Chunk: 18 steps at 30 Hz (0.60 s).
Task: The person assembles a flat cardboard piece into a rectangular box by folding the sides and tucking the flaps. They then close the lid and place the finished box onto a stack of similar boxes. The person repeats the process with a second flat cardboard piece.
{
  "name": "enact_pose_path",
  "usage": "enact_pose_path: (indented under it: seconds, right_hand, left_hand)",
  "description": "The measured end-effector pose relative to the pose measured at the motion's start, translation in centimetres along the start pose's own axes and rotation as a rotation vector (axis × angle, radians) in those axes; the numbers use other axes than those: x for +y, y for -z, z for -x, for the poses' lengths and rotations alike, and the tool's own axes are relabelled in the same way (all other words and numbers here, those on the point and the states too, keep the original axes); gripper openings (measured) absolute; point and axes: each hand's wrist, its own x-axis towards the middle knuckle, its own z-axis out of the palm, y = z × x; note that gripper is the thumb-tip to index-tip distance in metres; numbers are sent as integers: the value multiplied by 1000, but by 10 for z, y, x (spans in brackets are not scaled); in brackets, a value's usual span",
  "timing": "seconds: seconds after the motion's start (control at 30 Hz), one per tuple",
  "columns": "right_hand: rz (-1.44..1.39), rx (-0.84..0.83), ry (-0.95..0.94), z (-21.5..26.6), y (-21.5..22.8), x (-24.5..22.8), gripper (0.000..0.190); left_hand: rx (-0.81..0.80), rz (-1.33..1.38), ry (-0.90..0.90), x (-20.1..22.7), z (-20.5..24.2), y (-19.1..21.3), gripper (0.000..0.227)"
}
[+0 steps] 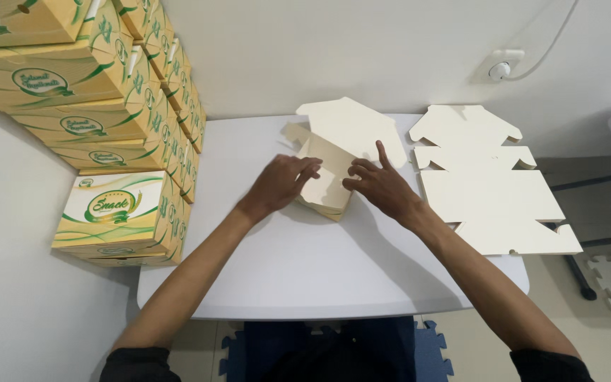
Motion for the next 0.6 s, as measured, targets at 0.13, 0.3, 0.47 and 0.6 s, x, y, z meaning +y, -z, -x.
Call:
enact_pose_path:
  seconds: [0.13,0.3,0.47,0.6]
  right_hand:
    - [96,43,-7,3,-18,22,54]
    - [53,42,-46,9,-14,33,53]
    - [-566,46,-102,27,70,25,34]
    - [-663,-24,-94,32,72,6,57]
  left_hand:
    - [-65,-116,-51,0,14,22,36]
    - [-228,-312,-81,-17,18,-7,37]
    - [-148,-337,-96,-30,9,-40,18]
    - [-89,-298,-108,-24,-1,-62,20]
